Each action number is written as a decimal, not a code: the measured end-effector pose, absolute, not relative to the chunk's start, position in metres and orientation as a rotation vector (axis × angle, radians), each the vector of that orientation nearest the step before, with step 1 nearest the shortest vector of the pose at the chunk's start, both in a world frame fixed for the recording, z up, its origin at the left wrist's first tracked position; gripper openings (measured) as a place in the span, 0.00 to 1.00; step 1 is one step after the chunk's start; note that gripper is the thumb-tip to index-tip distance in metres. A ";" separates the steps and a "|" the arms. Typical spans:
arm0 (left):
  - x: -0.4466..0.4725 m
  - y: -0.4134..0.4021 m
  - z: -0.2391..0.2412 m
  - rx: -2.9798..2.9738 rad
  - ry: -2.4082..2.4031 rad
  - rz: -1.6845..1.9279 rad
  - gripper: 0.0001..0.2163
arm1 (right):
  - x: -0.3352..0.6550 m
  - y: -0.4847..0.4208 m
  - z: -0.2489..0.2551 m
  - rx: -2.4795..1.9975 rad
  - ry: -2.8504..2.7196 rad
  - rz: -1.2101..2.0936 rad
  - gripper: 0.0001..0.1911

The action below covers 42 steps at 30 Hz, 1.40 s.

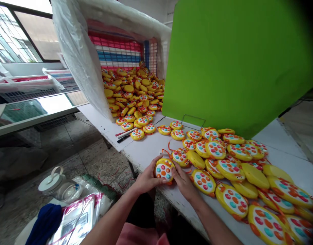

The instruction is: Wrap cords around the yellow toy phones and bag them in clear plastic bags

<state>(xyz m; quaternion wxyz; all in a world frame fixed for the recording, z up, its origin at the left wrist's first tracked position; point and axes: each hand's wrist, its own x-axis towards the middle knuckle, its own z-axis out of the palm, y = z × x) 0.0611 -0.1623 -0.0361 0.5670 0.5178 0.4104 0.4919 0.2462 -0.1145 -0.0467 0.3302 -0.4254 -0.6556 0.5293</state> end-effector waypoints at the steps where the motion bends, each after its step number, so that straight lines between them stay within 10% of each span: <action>1: 0.061 -0.163 -0.036 1.206 0.927 1.154 0.43 | 0.246 -0.114 -0.047 -1.122 -1.719 1.366 0.29; 13: 0.066 -0.096 -0.003 1.074 1.066 1.519 0.42 | 0.237 -0.121 -0.037 -0.901 -1.541 1.679 0.32; 26: 0.051 0.084 -0.026 2.108 1.947 0.784 0.27 | 0.234 -0.116 -0.048 -0.851 -1.438 1.781 0.25; 42: 0.047 -0.056 0.007 2.110 1.620 1.263 0.32 | 0.239 -0.112 -0.044 -0.735 -1.324 1.831 0.29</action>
